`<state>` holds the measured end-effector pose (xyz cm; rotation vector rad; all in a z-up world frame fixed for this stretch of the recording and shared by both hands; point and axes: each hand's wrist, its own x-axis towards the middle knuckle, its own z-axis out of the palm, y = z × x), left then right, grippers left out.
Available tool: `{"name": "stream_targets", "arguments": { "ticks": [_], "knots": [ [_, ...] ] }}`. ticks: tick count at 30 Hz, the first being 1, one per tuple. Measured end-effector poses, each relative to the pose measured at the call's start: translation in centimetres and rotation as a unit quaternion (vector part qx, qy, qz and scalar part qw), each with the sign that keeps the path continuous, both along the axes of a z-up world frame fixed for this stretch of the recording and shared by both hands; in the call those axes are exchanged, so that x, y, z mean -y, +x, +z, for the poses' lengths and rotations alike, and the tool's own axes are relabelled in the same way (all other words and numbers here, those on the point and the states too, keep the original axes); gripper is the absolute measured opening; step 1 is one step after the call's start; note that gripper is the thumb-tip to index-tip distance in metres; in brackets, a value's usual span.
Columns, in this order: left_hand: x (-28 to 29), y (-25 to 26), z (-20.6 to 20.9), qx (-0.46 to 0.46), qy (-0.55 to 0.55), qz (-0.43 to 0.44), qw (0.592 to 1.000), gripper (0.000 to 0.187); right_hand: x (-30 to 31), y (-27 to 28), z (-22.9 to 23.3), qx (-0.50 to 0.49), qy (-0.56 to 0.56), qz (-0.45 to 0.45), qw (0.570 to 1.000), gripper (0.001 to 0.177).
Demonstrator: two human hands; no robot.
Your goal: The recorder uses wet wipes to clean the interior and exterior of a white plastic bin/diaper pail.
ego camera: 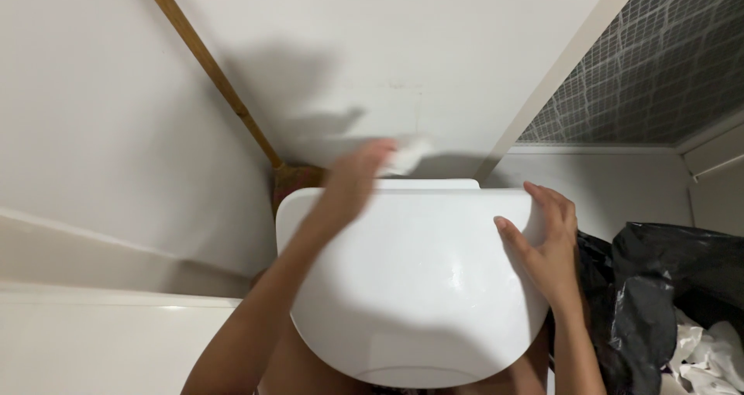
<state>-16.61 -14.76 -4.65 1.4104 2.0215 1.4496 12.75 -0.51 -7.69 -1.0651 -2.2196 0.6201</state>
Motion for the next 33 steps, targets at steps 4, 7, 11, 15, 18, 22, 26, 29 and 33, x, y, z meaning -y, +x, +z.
{"name": "stream_targets", "arguments": {
  "ticks": [4, 7, 11, 15, 18, 22, 26, 29, 33],
  "knots": [
    [-7.4, 6.6, -0.7, -0.265, -0.239, -0.112, 0.927, 0.031, 0.0, -0.7, 0.4, -0.02, -0.016, -0.011, 1.0, 0.071],
    [-8.7, 9.7, -0.7, -0.231, -0.23, -0.154, 0.933, 0.034, -0.5, -0.3, 0.0, 0.002, -0.057, -0.031, 0.998, 0.074],
    [-3.0, 7.3, -0.6, -0.306, 0.011, -0.155, 0.939, 0.05, -1.2, -0.2, -0.2, -0.025, -0.007, 0.01, 1.0, 0.073],
    [6.1, 1.3, 1.0, -0.245, -0.071, -0.05, 0.966, 0.053, -0.7, -0.2, -0.1, -0.032, -0.021, 0.009, 0.999, 0.072],
    [7.1, -2.1, 1.8, -0.177, -0.31, 0.021, 0.934, 0.055, -0.7, -0.4, -0.1, -0.025, -0.012, 0.009, 1.0, 0.071],
    [3.2, -2.9, 1.8, 0.037, -0.406, -0.122, 0.905, 0.079, -1.1, 0.5, -0.3, -0.024, -0.028, 0.003, 0.999, 0.07],
    [-0.9, -0.7, -1.1, 0.166, -0.361, -0.289, 0.871, 0.102, -1.7, 0.6, -0.4, -0.027, -0.001, 0.037, 0.999, 0.071],
    [-1.7, 1.2, -5.2, 0.254, -0.407, -0.33, 0.813, 0.108, -3.9, 1.6, -2.7, -0.004, 0.036, 0.038, 0.999, 0.066],
    [0.0, 4.0, -12.5, 0.313, -0.343, -0.423, 0.779, 0.108, -4.9, 1.8, -4.6, -0.058, -0.075, -0.058, 0.994, 0.039]
  ]
}}
